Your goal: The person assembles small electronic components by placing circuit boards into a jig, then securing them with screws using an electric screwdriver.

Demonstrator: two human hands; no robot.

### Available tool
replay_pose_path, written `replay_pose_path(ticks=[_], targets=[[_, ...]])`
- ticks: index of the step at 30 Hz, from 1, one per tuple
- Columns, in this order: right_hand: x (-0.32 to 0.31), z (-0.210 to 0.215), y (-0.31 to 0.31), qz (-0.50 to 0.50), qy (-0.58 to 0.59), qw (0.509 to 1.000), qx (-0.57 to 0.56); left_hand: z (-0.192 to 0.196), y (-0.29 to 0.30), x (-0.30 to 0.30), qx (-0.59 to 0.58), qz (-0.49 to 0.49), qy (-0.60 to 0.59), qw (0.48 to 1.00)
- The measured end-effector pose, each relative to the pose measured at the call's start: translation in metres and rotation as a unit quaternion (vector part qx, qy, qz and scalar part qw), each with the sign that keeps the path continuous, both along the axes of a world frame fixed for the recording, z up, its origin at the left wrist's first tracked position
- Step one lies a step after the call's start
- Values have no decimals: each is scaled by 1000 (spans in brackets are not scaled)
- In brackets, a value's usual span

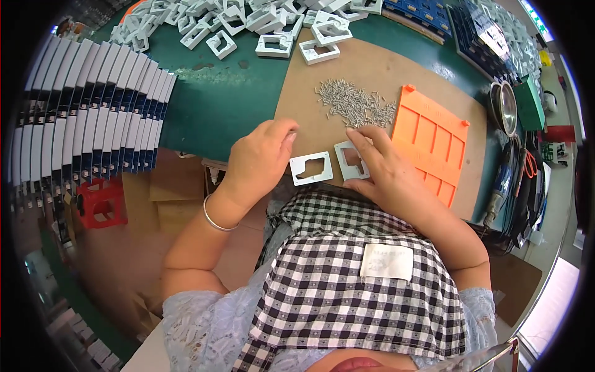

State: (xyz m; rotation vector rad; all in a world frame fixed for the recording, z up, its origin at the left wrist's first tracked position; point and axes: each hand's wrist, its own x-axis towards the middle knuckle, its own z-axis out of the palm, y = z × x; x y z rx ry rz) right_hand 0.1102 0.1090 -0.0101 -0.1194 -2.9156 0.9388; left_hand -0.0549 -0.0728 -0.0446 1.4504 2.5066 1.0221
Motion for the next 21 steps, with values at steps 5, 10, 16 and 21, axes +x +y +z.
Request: replay_pose_path(ticks=[5,10,16,21], targets=[[3,-5,-2,-1,-6,997,72,20,-9,15,-11,-63,37,997],[-1,1,-2,-1,-6,992,129,17,-8,15,-91,-42,106,989],[-4,-11,0,-15,30,988,153,11,4,16,-72,-61,139,986],[-11,-13,-10,-18,54,983,177,14,8,24,-89,-56,96,990]])
